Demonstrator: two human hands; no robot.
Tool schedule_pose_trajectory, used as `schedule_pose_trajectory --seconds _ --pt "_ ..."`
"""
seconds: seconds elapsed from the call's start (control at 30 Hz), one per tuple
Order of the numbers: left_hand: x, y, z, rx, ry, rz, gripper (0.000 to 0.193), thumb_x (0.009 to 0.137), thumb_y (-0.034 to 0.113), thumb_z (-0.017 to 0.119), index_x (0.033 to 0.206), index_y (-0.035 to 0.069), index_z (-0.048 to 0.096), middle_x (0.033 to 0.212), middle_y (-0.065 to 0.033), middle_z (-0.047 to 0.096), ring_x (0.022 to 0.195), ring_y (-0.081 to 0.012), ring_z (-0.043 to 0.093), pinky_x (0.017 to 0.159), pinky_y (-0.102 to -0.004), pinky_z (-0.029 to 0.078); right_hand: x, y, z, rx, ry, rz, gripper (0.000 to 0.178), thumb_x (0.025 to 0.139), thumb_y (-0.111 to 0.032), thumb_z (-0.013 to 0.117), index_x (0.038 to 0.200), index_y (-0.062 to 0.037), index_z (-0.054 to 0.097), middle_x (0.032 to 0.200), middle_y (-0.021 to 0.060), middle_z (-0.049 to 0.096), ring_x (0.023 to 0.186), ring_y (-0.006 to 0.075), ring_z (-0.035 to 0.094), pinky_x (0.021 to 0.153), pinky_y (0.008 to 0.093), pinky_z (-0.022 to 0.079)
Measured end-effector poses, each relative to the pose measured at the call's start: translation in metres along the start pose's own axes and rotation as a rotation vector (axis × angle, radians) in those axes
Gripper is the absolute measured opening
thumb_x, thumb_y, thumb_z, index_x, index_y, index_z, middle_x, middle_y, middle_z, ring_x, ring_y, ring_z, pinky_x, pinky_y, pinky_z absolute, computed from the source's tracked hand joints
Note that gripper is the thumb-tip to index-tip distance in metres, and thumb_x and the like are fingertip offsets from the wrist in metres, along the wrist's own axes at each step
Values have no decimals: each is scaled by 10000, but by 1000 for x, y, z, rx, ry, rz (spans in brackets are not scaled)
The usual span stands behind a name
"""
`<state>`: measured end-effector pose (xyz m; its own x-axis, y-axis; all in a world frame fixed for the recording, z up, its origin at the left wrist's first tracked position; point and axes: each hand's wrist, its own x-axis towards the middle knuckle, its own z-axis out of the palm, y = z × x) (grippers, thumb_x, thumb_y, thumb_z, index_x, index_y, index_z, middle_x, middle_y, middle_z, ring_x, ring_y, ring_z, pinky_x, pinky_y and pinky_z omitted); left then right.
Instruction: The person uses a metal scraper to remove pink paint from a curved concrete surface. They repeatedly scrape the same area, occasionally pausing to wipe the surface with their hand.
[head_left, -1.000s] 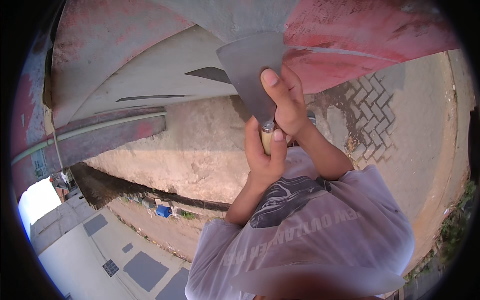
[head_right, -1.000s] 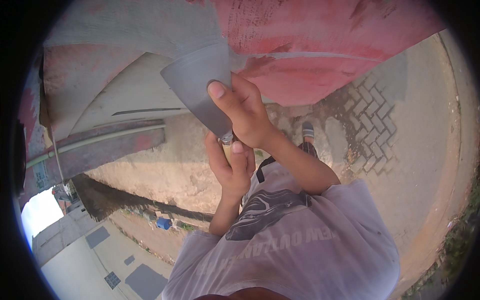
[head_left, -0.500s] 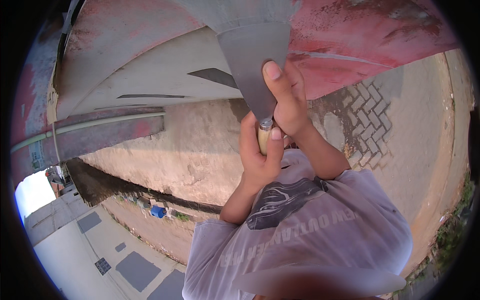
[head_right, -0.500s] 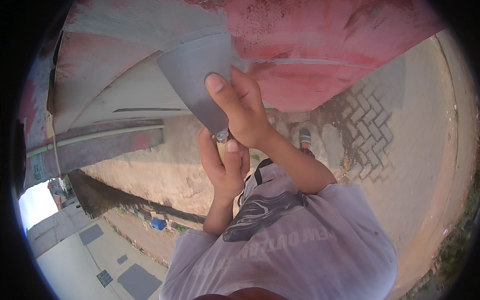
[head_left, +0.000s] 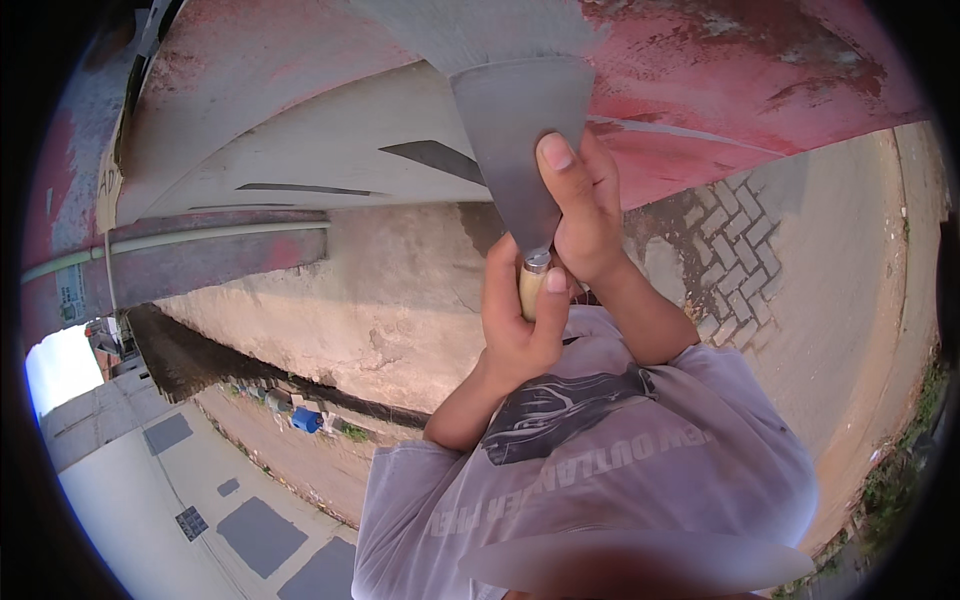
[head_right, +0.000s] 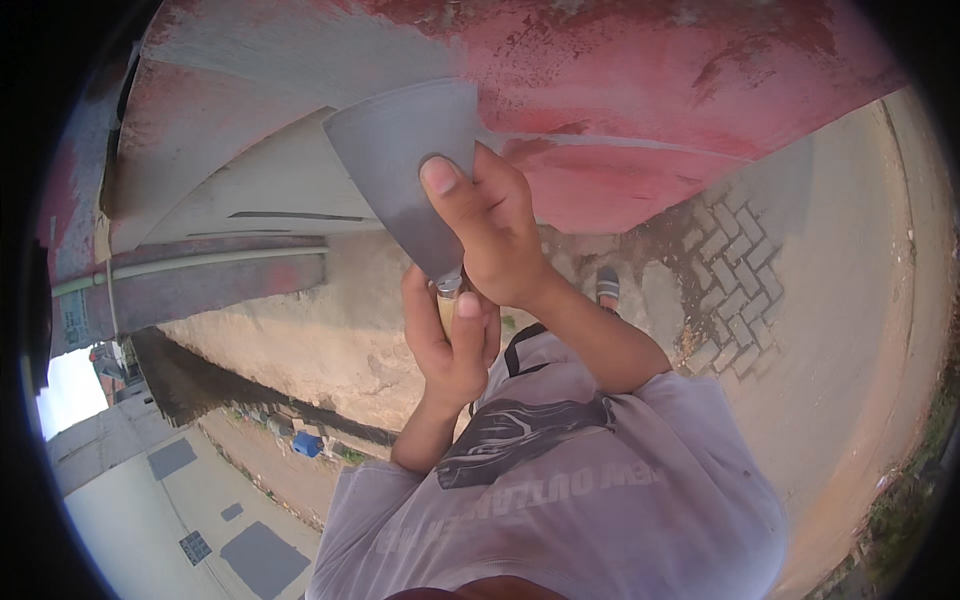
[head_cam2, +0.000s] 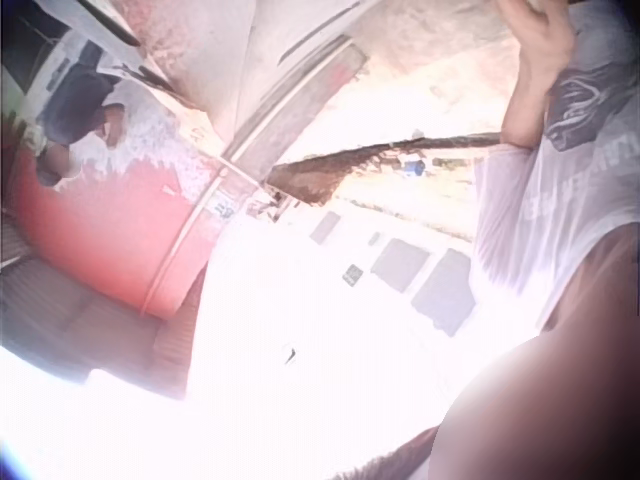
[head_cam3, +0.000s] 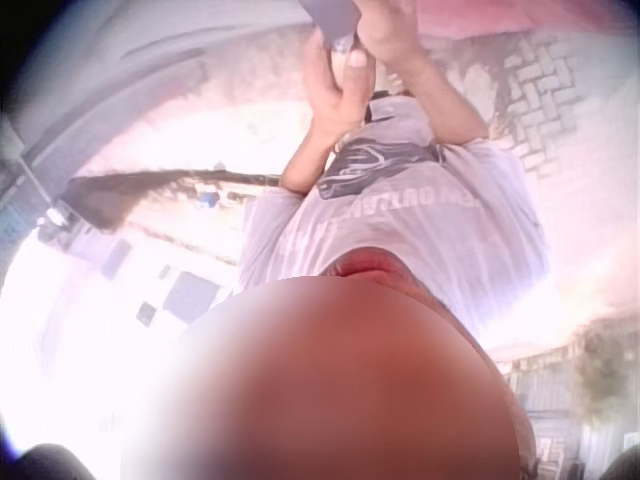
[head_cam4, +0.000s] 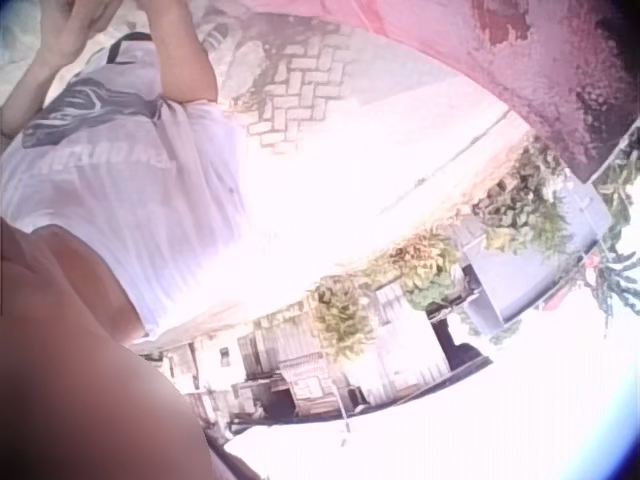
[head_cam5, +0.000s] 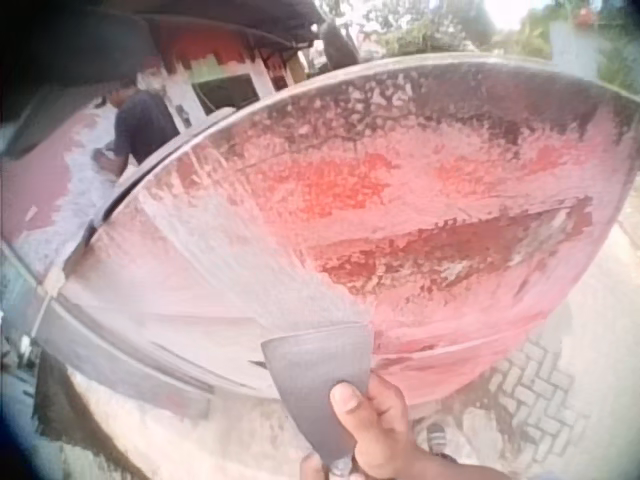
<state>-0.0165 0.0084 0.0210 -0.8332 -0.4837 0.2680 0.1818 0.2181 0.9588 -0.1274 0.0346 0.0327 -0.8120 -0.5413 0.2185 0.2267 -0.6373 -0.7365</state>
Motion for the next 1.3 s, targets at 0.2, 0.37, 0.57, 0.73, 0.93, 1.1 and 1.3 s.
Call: schedule_pose_trajectory --seconds 0.2,0.37,0.57,0.73,0.93,1.1,1.3 --pt "-2 5 -4 -48 -35 -93 395 966 106 481 1313 -53 380 873 -67 560 676 -85 519 605 -237 434 -3 -2 0 -47 46 69 314 1016 -331 492 1056 -30 573 816 -37 560 704 15 467 604 200 381" --pt "-3 12 -7 -101 -3 -188 388 965 92 488 1314 -44 389 899 -62 559 730 -91 541 635 -247 454 -2 -3 2 -23 14 89 317 1015 -331 492 1070 -30 573 827 -34 562 712 19 470 606 203 380" --pt "-1 20 -8 -170 -21 -237 400 965 98 493 1327 -36 386 908 -61 551 730 -84 521 631 -244 443 1 -10 5 -5 -23 43 312 1017 -329 488 1058 -33 577 826 -35 563 703 16 468 597 196 374" --pt "2 16 -5 -180 -7 -217 410 968 107 491 1336 -35 379 915 -62 549 718 -82 502 626 -242 433 3 -12 4 -61 5 2 302 1021 -323 480 1040 -35 571 812 -36 561 689 14 463 582 194 370" --pt "4 21 -5 -191 -31 -223 396 967 104 491 1322 -35 386 908 -62 546 732 -84 504 649 -243 435 7 -20 8 -31 -23 5 288 1022 -310 482 1037 -36 566 808 -37 560 679 15 462 574 196 372" --pt "1 27 -1 -155 -29 -192 385 956 83 495 1307 -37 394 906 -72 565 729 -105 531 657 -262 451 6 -27 6 -76 -14 6 292 1025 -310 472 1044 -34 567 818 -32 564 690 20 469 584 200 379" --pt "9 34 -3 -121 15 -212 387 940 70 513 1303 -31 422 910 -70 597 765 -107 554 681 -268 456 7 -32 19 -164 7 89 310 1020 -328 475 1049 -33 566 845 -26 578 725 24 484 607 201 386"
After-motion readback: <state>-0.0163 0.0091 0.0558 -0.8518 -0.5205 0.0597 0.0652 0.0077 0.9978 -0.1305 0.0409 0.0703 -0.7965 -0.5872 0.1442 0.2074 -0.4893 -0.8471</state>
